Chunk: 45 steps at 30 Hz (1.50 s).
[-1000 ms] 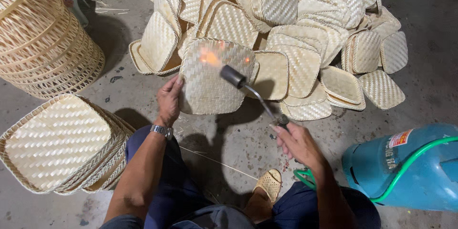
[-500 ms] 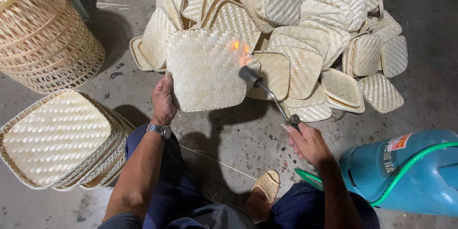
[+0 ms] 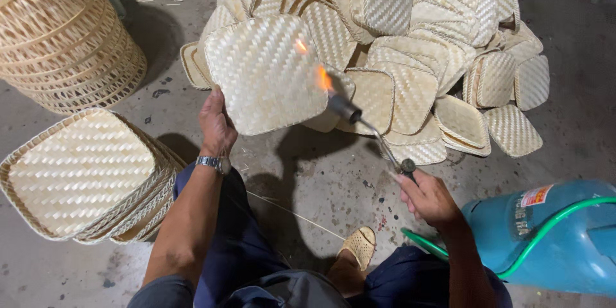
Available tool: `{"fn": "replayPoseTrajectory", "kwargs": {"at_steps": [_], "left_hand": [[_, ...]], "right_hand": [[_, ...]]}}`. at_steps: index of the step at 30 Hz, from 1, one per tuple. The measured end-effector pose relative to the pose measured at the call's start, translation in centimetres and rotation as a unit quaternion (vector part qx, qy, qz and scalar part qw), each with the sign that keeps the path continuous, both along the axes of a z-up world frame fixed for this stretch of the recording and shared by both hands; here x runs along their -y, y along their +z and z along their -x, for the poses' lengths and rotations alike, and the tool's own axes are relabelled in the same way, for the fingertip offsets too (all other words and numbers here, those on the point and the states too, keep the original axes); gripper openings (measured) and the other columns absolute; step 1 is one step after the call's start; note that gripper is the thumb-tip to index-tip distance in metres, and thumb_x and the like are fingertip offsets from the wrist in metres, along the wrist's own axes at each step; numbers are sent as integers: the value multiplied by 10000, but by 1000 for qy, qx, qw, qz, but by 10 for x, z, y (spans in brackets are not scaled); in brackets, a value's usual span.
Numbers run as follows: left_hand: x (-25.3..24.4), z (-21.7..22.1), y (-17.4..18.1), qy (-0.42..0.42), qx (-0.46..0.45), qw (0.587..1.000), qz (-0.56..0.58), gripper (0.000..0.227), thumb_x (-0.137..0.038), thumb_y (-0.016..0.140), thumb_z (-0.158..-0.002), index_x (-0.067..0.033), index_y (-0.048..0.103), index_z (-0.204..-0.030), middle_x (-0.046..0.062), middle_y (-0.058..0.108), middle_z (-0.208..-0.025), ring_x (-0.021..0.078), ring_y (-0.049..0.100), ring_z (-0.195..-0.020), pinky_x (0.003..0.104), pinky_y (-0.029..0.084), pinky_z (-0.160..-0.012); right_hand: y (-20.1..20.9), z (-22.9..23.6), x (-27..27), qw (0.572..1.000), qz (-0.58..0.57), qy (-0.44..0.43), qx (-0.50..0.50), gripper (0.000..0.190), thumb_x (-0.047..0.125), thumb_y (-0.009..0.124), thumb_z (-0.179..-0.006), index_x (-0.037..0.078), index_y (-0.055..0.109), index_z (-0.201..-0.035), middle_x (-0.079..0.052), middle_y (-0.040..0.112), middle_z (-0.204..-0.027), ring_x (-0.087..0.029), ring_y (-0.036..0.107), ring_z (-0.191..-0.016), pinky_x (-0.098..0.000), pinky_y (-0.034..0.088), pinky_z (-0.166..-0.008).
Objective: The person holds a woven bamboo tray and uses a handheld gas torch to briefly apply flame to the surfaces and edges, then stacks the finished tray onto a pile.
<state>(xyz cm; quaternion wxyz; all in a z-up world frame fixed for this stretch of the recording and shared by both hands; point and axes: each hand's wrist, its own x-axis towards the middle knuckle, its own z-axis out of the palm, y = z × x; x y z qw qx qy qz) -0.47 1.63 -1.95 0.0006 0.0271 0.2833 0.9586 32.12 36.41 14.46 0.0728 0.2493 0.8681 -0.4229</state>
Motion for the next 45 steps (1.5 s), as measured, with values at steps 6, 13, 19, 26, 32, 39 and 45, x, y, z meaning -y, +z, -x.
{"fn": "replayPoseTrajectory", "kwargs": {"at_steps": [6,13,19,26,32,39,45], "left_hand": [[2,-8,13,-10,7,999,-44,280,-160,553,-1069,30,653,-1249,139,728,-1214,256,718,-1054,428,603,-965],[-4,-11,12,-15,0,999,-48,172,-163,587,-1058,-27,666,-1130,101,738,-1140,207,712,-1017,407,603,-960],[-25,-19,-8,-14,-44,999,-12,138,-136,649,-1053,-50,650,-1161,17,717,-1082,102,652,-985,286,547,-944],[-23,-32,-10,-32,-35,999,24,222,-167,623,-1030,-44,647,-1213,14,727,-1138,81,660,-1026,269,541,-977],[-14,-39,-14,-43,-11,999,13,276,-148,625,-1053,-14,651,-1294,65,722,-1226,140,680,-1086,326,560,-1003],[-1,-37,15,-53,7,998,-23,281,-155,583,-1034,-25,662,-1270,84,741,-1216,187,707,-1092,368,592,-993],[-2,-23,16,-27,-7,997,-69,237,-150,569,-1071,-3,645,-1240,118,721,-1220,223,704,-1080,423,599,-1000]], "right_hand": [[-7,8,9,999,-30,-7,21,394,367,572,-977,5,642,-840,-77,640,-645,-139,566,-487,-308,480,-436],[-10,10,30,996,59,61,-5,383,328,582,-983,-22,639,-839,-85,638,-640,-147,546,-483,-296,449,-427],[0,28,59,997,46,13,66,346,376,510,-1012,54,602,-923,-34,606,-710,-118,541,-505,-302,479,-434],[-9,45,35,998,-58,3,29,403,420,464,-1031,61,615,-930,-49,634,-701,-147,561,-500,-315,492,-437],[19,70,-3,998,-48,-15,-25,434,435,505,-1022,33,616,-901,-54,617,-684,-138,558,-498,-301,495,-431],[42,25,-8,998,-64,-12,-19,516,458,547,-992,-4,625,-776,-70,592,-576,-167,545,-451,-312,439,-423],[11,-9,-7,1000,8,-11,25,469,427,576,-950,-2,646,-773,-69,597,-574,-156,544,-460,-303,442,-432]]}}
